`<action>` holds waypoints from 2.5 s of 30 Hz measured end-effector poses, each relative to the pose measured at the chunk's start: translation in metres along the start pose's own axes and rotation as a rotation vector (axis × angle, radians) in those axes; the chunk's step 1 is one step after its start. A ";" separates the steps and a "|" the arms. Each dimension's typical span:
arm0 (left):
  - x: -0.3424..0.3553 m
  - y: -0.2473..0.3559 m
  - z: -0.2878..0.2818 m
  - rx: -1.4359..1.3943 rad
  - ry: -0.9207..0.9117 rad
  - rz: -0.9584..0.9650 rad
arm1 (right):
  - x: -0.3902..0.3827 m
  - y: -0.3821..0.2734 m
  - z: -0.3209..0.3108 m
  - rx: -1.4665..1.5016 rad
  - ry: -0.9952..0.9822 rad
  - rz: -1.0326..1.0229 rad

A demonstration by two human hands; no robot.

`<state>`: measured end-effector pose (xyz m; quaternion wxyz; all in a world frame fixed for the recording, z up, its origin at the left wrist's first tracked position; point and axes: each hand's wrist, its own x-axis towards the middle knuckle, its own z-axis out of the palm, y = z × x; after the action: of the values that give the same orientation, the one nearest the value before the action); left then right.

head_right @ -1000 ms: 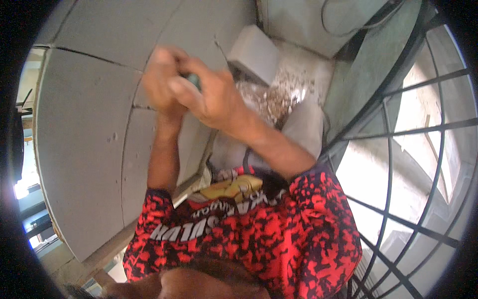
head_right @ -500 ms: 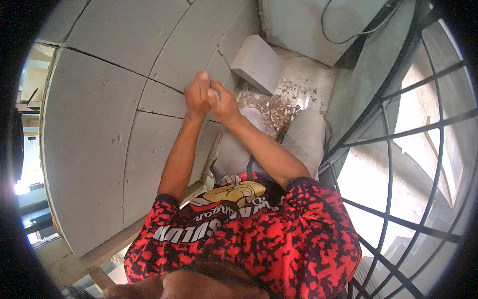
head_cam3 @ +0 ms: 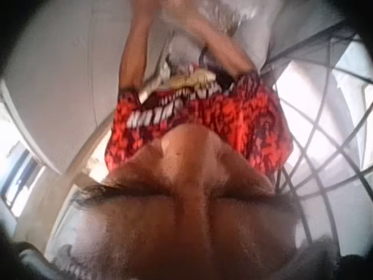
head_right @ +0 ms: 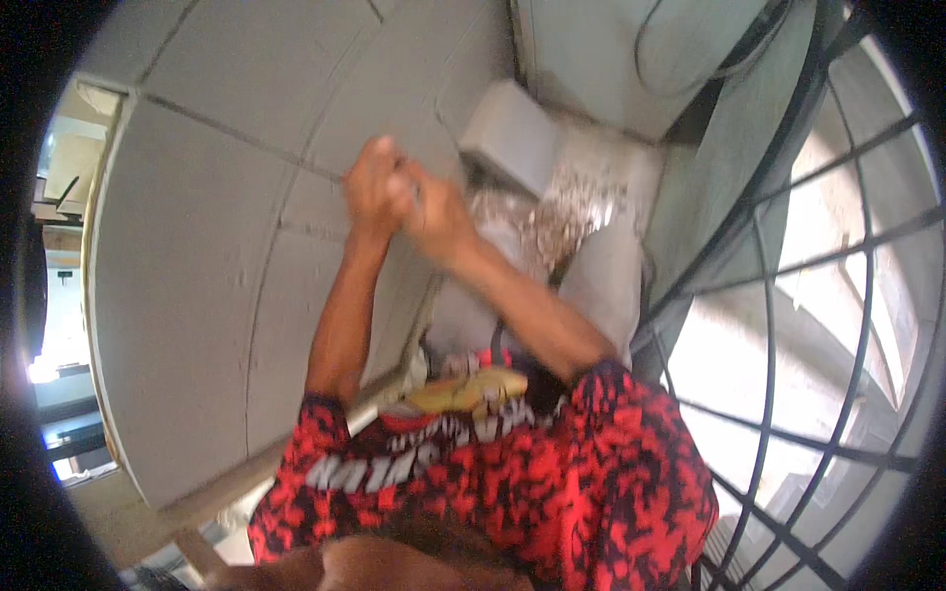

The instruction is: The person uses a saw to cut into lightweight concrete bricks and then pulls a cut piece away by hand.

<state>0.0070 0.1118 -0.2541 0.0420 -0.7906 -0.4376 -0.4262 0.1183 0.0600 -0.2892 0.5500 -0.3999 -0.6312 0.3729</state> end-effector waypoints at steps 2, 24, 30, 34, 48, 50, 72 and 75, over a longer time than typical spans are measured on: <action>0.019 0.057 -0.048 -0.217 0.075 -0.208 | 0.034 -0.071 -0.029 0.068 -0.075 -0.049; 0.022 0.029 -0.026 -0.083 0.035 -0.141 | 0.017 -0.043 -0.010 -0.046 0.135 -0.275; -0.046 -0.003 0.016 -0.090 -0.087 -0.278 | -0.019 0.030 0.011 0.064 0.009 0.083; -0.026 0.016 -0.015 -0.084 -0.063 -0.285 | 0.002 -0.029 -0.006 0.018 0.014 -0.034; -0.018 0.053 -0.040 0.041 0.019 -0.057 | -0.013 -0.054 -0.017 0.036 -0.035 -0.056; -0.002 0.048 -0.043 -0.058 0.004 -0.129 | 0.002 -0.062 -0.022 0.057 -0.119 0.032; -0.012 0.056 -0.039 -0.143 -0.089 -0.363 | 0.004 -0.077 -0.038 0.121 -0.218 0.251; -0.054 0.005 0.024 -0.032 -0.118 -0.207 | -0.039 0.068 0.017 0.054 0.033 0.143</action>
<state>0.0127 0.0840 -0.3061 -0.0409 -0.7654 -0.5119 -0.3879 0.1104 0.0515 -0.3687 0.5429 -0.4351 -0.5816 0.4216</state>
